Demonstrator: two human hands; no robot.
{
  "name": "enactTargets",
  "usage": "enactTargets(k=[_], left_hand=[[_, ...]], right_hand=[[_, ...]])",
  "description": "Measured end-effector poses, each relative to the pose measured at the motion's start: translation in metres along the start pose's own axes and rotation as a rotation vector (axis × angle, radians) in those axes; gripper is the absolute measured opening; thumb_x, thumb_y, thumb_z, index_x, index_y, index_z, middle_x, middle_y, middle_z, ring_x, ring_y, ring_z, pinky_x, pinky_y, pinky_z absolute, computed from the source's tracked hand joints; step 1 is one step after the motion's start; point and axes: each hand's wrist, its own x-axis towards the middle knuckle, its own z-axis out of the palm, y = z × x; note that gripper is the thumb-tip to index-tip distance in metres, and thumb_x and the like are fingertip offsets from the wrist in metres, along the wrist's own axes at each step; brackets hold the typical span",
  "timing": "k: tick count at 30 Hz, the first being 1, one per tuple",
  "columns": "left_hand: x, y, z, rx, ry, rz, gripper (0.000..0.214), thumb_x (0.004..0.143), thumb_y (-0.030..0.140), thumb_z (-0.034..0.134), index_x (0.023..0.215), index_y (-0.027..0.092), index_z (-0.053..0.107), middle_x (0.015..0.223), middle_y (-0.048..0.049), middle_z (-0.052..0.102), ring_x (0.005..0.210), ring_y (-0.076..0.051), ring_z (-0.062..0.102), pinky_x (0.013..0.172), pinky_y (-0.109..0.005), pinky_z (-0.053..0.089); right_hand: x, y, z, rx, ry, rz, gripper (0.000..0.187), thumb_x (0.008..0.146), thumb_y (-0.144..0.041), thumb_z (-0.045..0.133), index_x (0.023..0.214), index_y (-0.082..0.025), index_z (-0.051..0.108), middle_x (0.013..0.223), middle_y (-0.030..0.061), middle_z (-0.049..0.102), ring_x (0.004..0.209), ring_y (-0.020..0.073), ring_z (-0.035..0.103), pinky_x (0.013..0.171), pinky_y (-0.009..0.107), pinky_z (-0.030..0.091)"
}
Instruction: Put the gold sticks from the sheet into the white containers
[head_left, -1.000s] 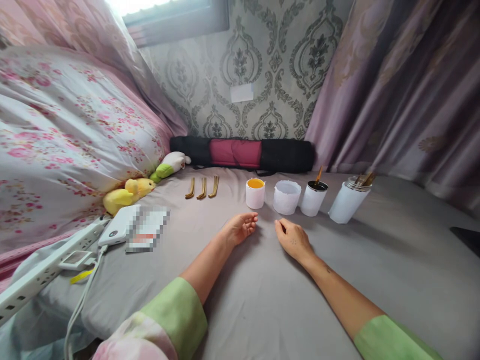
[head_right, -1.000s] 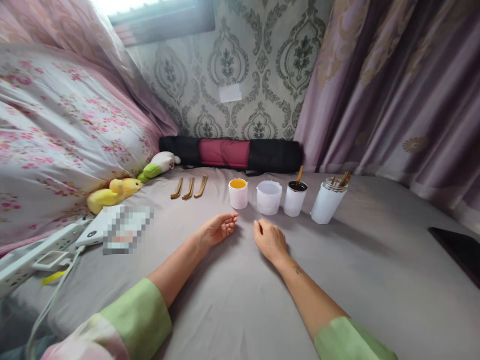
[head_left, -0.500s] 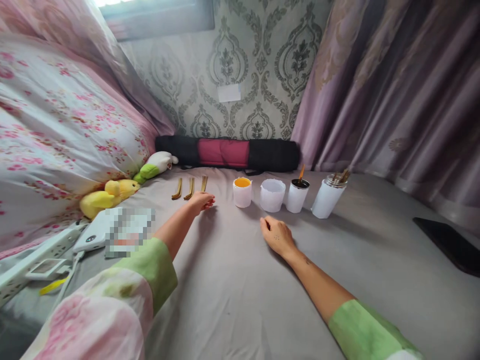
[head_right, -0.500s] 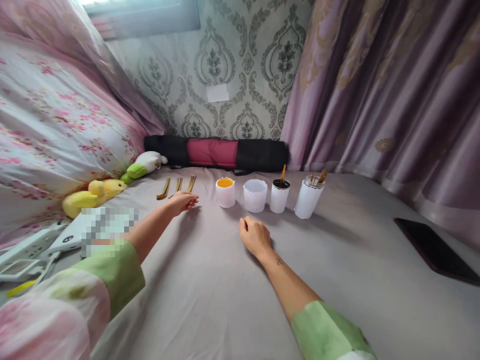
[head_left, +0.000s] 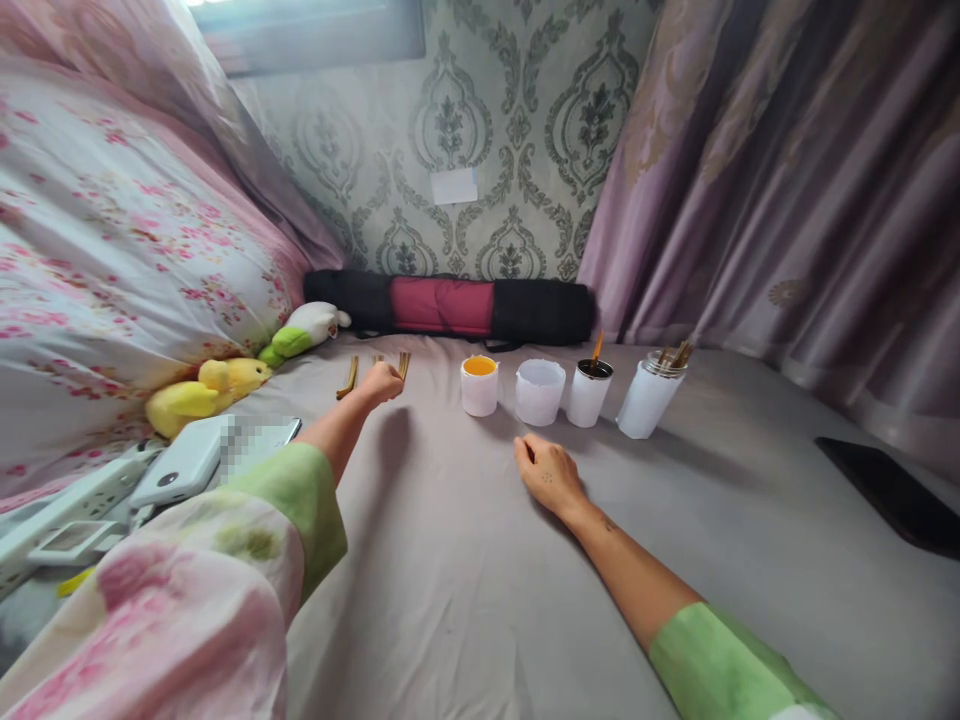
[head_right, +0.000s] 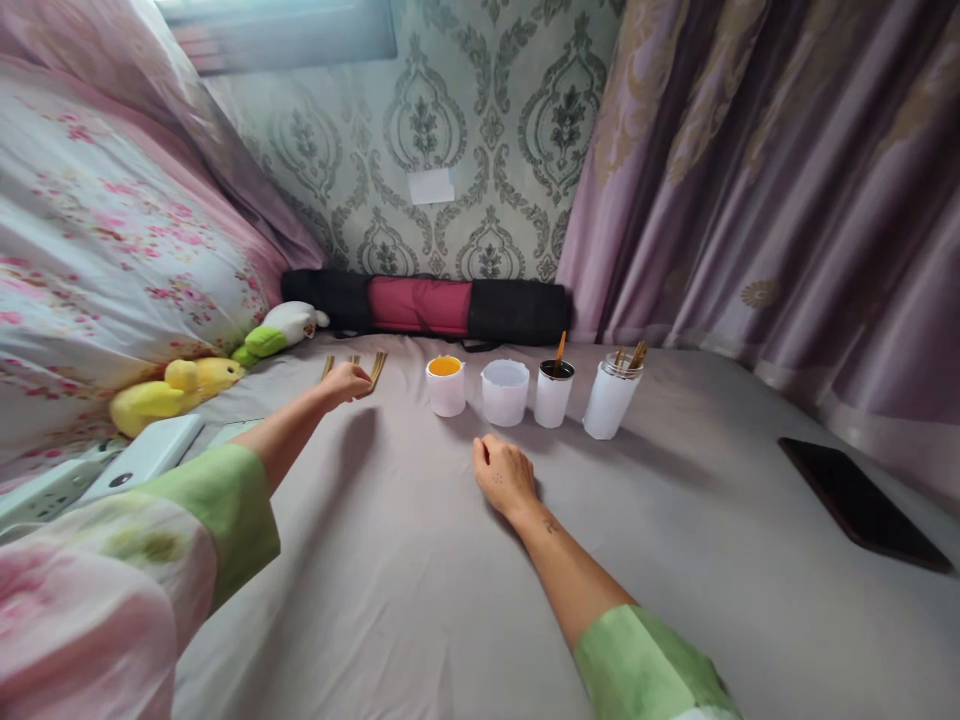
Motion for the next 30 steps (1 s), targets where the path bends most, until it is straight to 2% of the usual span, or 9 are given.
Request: enactTargets(k=[6,10,19,30], left_hand=[[0.013,-0.009,-0.012,0.136,0.07,0.03,0.016,0.057,0.011,0.055,0.07,0.012,0.065,0.069,-0.0105,0.064,0.072,-0.023,0.06,0.062,-0.027,0.045],[0.019,-0.011,-0.013,0.199,0.073,0.054,0.017,0.057,0.01,0.054,0.069,0.013,0.066,0.074,-0.0104,0.065,0.076,-0.023,0.06,0.065,-0.026,0.045],[0.022,-0.012,-0.001,0.272,0.029,0.088,0.019,0.057,0.008,0.054,0.07,0.014,0.067,0.073,-0.0092,0.066,0.078,-0.021,0.061,0.067,-0.021,0.044],[0.025,-0.013,0.01,0.32,0.034,0.07,0.024,0.057,0.012,0.055,0.078,0.013,0.067,0.081,-0.0113,0.065,0.087,-0.024,0.059,0.073,-0.026,0.043]], right_hand=[[0.001,0.001,0.001,0.007,0.003,-0.008,0.04,0.088,-0.04,0.027,0.071,-0.019,0.057,0.068,0.0035,0.058,0.058,0.0106,0.045,0.051,0.024,0.018],[0.001,0.003,0.004,0.011,0.022,-0.025,0.039,0.088,-0.04,0.028,0.069,-0.019,0.055,0.065,0.0027,0.057,0.057,0.0104,0.044,0.051,0.024,0.017],[0.002,0.003,0.004,0.009,0.014,-0.017,0.039,0.087,-0.04,0.029,0.068,-0.019,0.055,0.064,0.0027,0.056,0.056,0.0103,0.042,0.051,0.024,0.017],[0.002,0.003,0.004,0.016,-0.002,-0.007,0.039,0.087,-0.041,0.028,0.068,-0.019,0.055,0.062,0.0022,0.055,0.055,0.0104,0.041,0.051,0.024,0.017]])
